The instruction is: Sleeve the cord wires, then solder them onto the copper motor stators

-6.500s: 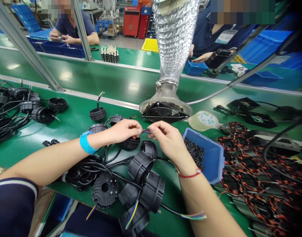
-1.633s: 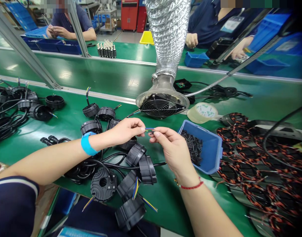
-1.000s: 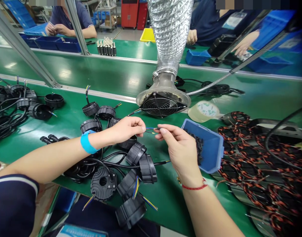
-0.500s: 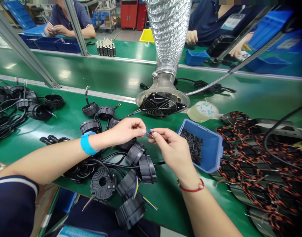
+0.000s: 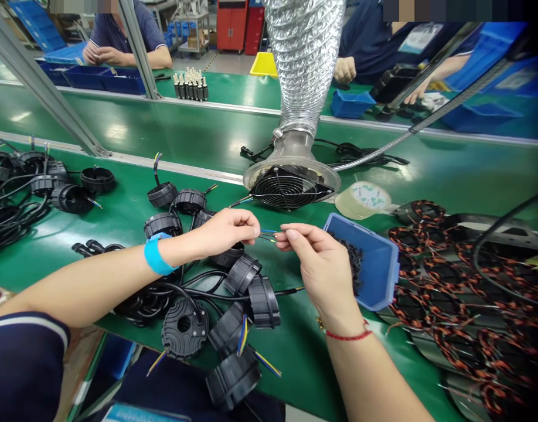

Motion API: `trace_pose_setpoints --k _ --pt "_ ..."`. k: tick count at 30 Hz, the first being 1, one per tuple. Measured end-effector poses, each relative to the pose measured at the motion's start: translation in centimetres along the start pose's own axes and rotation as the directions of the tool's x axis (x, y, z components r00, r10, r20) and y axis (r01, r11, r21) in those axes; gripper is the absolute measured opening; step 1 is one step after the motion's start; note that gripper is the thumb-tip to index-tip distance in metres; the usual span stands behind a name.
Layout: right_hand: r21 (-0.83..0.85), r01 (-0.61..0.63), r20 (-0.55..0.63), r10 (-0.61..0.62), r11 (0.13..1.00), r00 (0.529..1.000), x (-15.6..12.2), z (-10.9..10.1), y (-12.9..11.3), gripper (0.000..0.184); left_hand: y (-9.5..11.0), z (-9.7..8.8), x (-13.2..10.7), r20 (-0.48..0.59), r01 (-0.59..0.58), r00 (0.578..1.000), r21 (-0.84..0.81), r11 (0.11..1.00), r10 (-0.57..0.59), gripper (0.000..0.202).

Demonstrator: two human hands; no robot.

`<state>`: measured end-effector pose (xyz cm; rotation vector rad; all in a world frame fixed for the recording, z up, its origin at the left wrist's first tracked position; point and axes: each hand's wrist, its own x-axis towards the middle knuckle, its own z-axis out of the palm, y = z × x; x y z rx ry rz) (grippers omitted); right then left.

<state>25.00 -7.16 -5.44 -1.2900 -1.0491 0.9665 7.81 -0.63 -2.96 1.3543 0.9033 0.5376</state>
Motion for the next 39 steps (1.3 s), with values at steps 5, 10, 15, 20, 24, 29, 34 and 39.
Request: trace_pose_setpoints --k 5,10,15,20,24,29,34,39 --pt "-0.044 0.033 0.037 -0.031 0.998 0.999 -0.2 -0.1 0.0 0.021 0.1 0.0 -0.1 0.001 -0.008 1.0 0.005 1.0 0.008 0.007" --pt "-0.151 0.08 0.043 -0.074 0.985 0.996 -0.4 -0.1 0.1 0.019 -0.3 -0.2 0.1 0.019 -0.026 1.0 0.027 0.999 0.025 0.008" --pt "-0.365 0.251 0.156 -0.207 0.896 0.966 -0.4 0.1 0.1 0.017 -0.6 -0.4 0.2 0.067 -0.089 0.995 0.146 0.985 0.08 0.013" --pt "-0.328 0.136 0.185 -0.078 0.935 0.98 -0.2 -0.1 0.3 0.024 0.2 -1.2 -0.4 0.14 -0.136 0.987 0.518 0.845 0.073 0.021" --pt "-0.177 0.026 0.188 0.008 0.984 0.982 -0.2 -0.1 0.4 0.034 0.8 -1.3 -0.9 0.102 -0.114 0.993 0.653 0.749 0.063 0.025" --pt "-0.143 0.013 0.172 0.012 0.99 0.985 -0.3 0.3 0.1 0.023 0.9 -1.3 -0.8 0.129 -0.141 0.989 0.667 0.732 0.073 0.023" --pt "-0.075 -0.082 0.195 0.096 0.994 0.976 -0.2 0.8 0.1 0.029 0.7 -1.3 -0.9 0.184 -0.195 0.979 0.678 0.708 0.093 0.02" --pt "-0.081 -0.111 0.282 0.129 0.991 0.951 -0.3 1.7 0.6 0.03 0.3 -1.1 -0.8 0.205 -0.216 0.974 0.679 0.701 0.101 0.019"
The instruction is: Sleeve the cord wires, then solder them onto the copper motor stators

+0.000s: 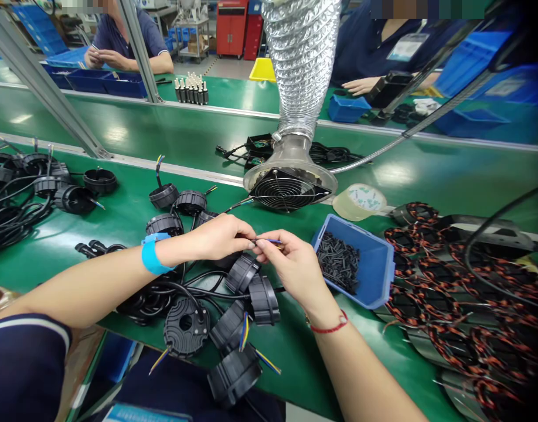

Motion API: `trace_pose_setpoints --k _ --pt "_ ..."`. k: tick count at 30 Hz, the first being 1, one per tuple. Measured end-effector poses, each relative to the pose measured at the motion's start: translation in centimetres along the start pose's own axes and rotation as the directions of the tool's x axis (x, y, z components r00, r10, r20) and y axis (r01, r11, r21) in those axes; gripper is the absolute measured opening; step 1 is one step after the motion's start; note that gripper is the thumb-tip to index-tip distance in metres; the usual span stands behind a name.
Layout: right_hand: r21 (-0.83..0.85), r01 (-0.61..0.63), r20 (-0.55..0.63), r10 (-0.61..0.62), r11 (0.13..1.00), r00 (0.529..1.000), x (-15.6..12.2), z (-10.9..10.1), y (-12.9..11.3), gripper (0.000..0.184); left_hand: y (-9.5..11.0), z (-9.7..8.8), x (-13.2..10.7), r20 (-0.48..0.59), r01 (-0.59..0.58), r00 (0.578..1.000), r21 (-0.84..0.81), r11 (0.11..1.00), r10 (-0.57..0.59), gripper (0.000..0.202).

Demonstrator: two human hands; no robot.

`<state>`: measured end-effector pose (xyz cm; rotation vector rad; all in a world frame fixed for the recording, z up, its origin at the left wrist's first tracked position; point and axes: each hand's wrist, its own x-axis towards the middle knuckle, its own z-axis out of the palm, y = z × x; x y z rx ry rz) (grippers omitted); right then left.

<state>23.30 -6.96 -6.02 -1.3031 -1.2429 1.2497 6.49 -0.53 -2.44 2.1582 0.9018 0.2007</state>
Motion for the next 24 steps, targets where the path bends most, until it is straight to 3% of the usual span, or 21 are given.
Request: trace_pose_setpoints --k 3,5,8,10,14,16,18,19,21,23,24 --pt "-0.032 0.051 0.005 -0.051 0.998 0.999 0.0 -1.1 0.0 0.038 0.1 -0.3 0.0 -0.042 0.005 0.999 0.014 1.0 -0.005 0.02" --pt "-0.096 0.108 -0.108 -0.118 0.989 0.987 -0.1 -3.0 -0.3 0.046 0.1 -1.0 -0.1 -0.114 0.019 0.993 0.059 0.998 -0.012 0.019" --pt "-0.291 0.083 -0.4 -0.2 0.953 0.895 0.1 -6.8 -0.5 0.038 -0.5 -2.5 -0.2 -0.302 0.06 0.953 0.17 0.984 -0.006 0.02" --pt "-0.482 -0.064 -0.498 -0.214 0.874 0.841 0.4 -9.2 -0.4 0.035 -1.4 -3.3 -0.1 -0.39 0.13 0.921 0.277 0.952 -0.013 0.021" --pt "-0.641 -0.232 -0.438 -0.1 0.732 0.894 1.0 -11.8 0.8 0.021 -2.7 -3.8 0.2 -0.363 0.263 0.929 0.525 0.809 -0.066 0.022" --pt "-0.713 -0.225 -0.345 -0.053 0.664 0.937 1.3 -12.1 1.6 0.019 -2.4 -3.5 0.1 -0.401 0.253 0.916 0.579 0.775 0.001 0.033" --pt "-0.817 -0.187 -0.234 -0.018 0.545 0.972 1.5 -12.2 2.5 0.028 -1.5 -3.0 -0.2 -0.418 0.147 0.898 0.582 0.8 0.139 0.033" --pt "-0.866 -0.166 -0.185 0.006 0.472 0.983 1.6 -12.1 2.9 0.034 -1.0 -2.8 -0.5 -0.37 0.043 0.905 0.573 0.819 0.211 0.027" --pt "-0.931 -0.147 -0.137 0.056 0.334 0.989 1.7 -12.0 3.4 0.043 0.1 -2.1 -1.0 -0.152 -0.223 0.926 0.517 0.827 0.345 0.021" --pt "-0.953 -0.165 -0.15 0.077 0.253 0.986 1.8 -11.7 3.6 0.042 0.8 -1.4 -1.5 0.1 -0.414 0.905 0.427 0.804 0.414 0.027" --pt "-0.959 -0.175 -0.162 0.076 0.224 0.984 1.8 -11.5 3.6 0.04 1.0 -1.1 -1.7 0.184 -0.452 0.892 0.402 0.796 0.413 0.03"
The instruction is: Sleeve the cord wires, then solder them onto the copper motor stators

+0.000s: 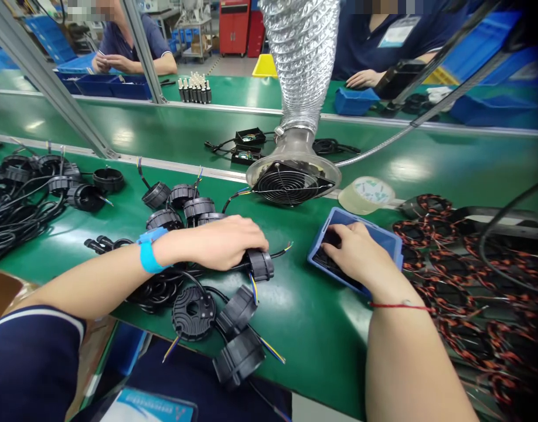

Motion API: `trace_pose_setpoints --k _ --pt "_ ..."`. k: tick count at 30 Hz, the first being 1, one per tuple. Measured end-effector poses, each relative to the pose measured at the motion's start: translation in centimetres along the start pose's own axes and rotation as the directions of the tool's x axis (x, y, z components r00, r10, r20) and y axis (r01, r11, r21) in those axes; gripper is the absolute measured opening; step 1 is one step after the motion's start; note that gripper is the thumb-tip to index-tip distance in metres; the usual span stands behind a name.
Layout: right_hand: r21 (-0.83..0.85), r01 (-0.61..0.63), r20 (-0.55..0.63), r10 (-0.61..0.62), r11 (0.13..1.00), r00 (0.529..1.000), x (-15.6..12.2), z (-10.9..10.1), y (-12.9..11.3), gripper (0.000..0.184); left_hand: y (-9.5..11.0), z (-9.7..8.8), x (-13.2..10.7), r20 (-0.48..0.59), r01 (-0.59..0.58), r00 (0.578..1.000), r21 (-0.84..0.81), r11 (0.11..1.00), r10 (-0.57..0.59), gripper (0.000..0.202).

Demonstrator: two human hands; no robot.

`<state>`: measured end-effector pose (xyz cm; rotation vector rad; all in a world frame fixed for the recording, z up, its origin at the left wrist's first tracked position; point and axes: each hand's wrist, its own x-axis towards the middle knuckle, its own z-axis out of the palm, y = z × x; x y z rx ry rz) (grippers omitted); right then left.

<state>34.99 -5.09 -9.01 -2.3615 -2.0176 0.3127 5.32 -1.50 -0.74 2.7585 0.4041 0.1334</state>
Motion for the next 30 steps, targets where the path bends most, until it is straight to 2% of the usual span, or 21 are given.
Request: trace_pose_setpoints --k 2,7,11,14,17,19,21,24,27,30 --pt "-0.032 -0.021 -0.02 0.021 0.999 1.0 0.0 0.0 -0.3 0.034 0.6 0.3 -0.1 0.079 0.009 0.997 0.022 1.0 -0.011 0.034" --pt "-0.035 -0.028 -0.052 0.027 0.999 0.998 0.0 -0.2 -1.1 0.028 1.3 0.4 -0.2 0.088 0.111 0.986 0.265 0.958 -0.138 0.034" --pt "-0.027 -0.051 -0.095 0.048 0.998 0.994 -0.3 -0.6 -1.7 0.029 1.5 0.4 -0.2 0.086 0.097 0.986 0.426 0.9 -0.146 0.038" --pt "-0.008 -0.062 -0.126 0.061 0.998 0.99 -0.5 -0.9 -2.0 0.03 1.8 0.4 -0.3 0.168 0.097 0.965 0.49 0.867 -0.203 0.041" --pt "0.012 -0.067 -0.145 0.068 0.998 0.987 -0.4 -1.0 -2.1 0.03 2.1 0.6 -0.3 0.198 0.145 0.935 0.546 0.825 -0.295 0.026" --pt "0.021 -0.071 -0.149 0.073 0.997 0.986 -0.3 -1.0 -2.0 0.031 2.0 0.8 -0.2 0.172 0.187 0.924 0.576 0.796 -0.342 0.015" --pt "0.023 -0.071 -0.143 0.073 0.997 0.987 -0.3 -1.0 -1.9 0.033 1.6 1.2 0.0 0.109 0.229 0.926 0.598 0.768 -0.362 0.014" --pt "0.018 -0.06 -0.129 0.062 0.998 0.99 -0.6 -1.1 -2.1 0.032 0.7 1.8 0.3 -0.013 0.232 0.959 0.614 0.754 -0.283 0.014" --pt "0.036 -0.042 -0.223 0.049 0.998 0.974 -1.2 -1.6 -2.6 0.032 -0.1 2.3 0.5 -0.094 0.188 0.982 0.622 0.76 -0.165 0.017" --pt "0.086 -0.008 -0.297 0.033 0.996 0.954 -2.0 -2.4 -3.3 0.026 -0.9 2.5 0.8 -0.125 0.227 0.974 0.615 0.755 -0.191 0.019"
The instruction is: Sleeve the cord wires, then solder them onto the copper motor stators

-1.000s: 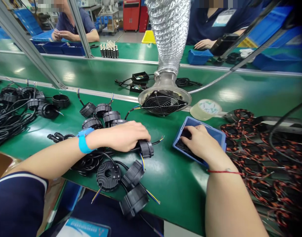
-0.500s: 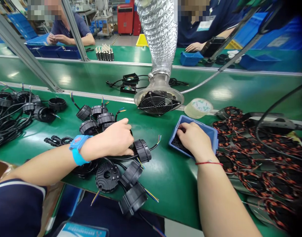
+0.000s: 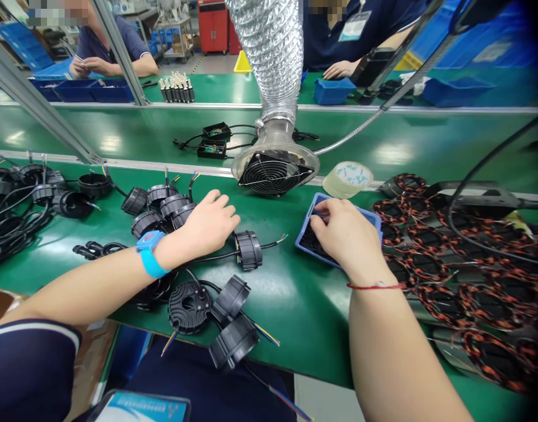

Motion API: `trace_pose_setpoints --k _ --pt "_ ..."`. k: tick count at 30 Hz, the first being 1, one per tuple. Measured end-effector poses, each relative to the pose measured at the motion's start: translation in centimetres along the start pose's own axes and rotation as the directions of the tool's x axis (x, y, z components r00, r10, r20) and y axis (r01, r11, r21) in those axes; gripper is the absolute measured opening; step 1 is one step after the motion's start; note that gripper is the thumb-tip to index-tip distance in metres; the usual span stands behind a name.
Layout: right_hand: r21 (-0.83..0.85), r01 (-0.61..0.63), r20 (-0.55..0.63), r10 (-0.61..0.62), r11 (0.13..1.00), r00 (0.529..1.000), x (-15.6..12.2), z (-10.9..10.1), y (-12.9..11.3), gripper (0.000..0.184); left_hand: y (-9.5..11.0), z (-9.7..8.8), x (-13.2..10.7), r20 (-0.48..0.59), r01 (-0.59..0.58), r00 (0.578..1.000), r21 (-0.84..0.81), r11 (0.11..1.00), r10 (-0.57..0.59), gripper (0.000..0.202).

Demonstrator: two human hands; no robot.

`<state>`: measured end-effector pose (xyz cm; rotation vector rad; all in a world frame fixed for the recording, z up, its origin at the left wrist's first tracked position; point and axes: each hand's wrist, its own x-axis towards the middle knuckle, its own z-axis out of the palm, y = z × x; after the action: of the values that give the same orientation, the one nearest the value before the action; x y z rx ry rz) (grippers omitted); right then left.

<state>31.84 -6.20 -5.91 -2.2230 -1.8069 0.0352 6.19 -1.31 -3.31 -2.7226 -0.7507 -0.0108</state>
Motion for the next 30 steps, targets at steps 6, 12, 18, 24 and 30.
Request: trace_pose_setpoints --k 6,12,18,24,30 --pt "0.252 0.037 0.09 -0.062 0.967 0.994 -2.0 -3.3 -2.0 0.011 -1.6 0.0 0.9 0.04 0.332 0.943 -0.027 0.943 -0.331 0.043" --pt "0.185 0.392 0.595 -0.42 0.901 0.686 -5.6 -4.0 -6.0 0.019 -1.2 0.6 1.2 0.108 0.274 0.962 -0.394 0.877 -0.252 0.028" --pt "-0.018 0.351 0.545 -0.286 0.936 0.788 -5.5 -0.7 -8.6 0.026 -1.1 0.7 1.0 0.126 0.18 0.984 -0.63 0.756 -0.13 0.015" --pt "0.007 0.387 0.545 -0.328 0.922 0.771 -4.3 0.5 -8.1 0.026 -2.0 0.4 0.8 0.131 0.145 0.988 -0.663 0.734 -0.078 0.017" --pt "0.191 0.386 0.486 -0.429 0.902 0.761 -3.9 -3.3 -4.5 0.017 -1.7 0.0 0.7 0.141 0.131 0.99 -0.82 0.557 -0.025 0.02"
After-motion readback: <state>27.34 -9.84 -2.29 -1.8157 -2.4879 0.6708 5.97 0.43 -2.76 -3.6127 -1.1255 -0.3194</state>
